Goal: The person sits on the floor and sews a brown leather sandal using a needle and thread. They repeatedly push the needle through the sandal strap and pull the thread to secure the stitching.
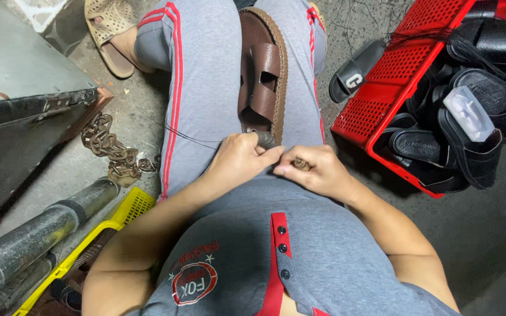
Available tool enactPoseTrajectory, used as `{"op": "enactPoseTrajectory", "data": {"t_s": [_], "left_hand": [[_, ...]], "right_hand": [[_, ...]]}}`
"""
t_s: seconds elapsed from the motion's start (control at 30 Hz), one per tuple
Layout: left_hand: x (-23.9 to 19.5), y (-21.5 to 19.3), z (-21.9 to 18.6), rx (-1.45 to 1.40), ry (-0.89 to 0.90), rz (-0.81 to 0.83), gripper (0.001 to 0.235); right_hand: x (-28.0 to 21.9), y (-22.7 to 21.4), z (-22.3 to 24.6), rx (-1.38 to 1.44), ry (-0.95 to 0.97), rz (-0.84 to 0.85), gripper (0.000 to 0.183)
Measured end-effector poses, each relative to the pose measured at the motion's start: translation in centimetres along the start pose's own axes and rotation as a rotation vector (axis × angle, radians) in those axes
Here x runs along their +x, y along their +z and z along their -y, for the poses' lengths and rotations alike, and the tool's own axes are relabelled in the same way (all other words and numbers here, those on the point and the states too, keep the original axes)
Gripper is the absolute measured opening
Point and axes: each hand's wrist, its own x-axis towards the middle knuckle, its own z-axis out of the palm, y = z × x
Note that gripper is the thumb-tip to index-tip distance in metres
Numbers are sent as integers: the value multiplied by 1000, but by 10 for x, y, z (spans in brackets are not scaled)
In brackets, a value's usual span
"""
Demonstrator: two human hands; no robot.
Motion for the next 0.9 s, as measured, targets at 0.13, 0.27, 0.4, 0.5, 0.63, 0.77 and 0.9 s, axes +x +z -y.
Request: {"op": "enactPoseTrajectory", "data": {"t_s": [0.13,0.27,0.4,0.5,0.63,0.77,0.9], "left_hand": [[1,-3,2,-57,-86,5,8],[-4,-11,4,-401,-234,0,9],[-5,-8,14,-522,-225,29,13],[-6,-6,17,-505,-207,20,14],[-11,-13,10,-423,-164,-37,15],[-13,-21,3,-1,456,-273,13],[-7,-3,47,551,408,-229,43]], "right_hand": [[1,-17,17,-190,-43,150,12],[1,-29,25,-566,-7,226,28],[3,-23,23,-784,56,362,19],[17,-28,25,-358,238,393,21],[11,-108,-4,128,568,-40,27],[10,-163,-27,614,245,-800,26],[21,-81,27,97,163,-511,30]]}}
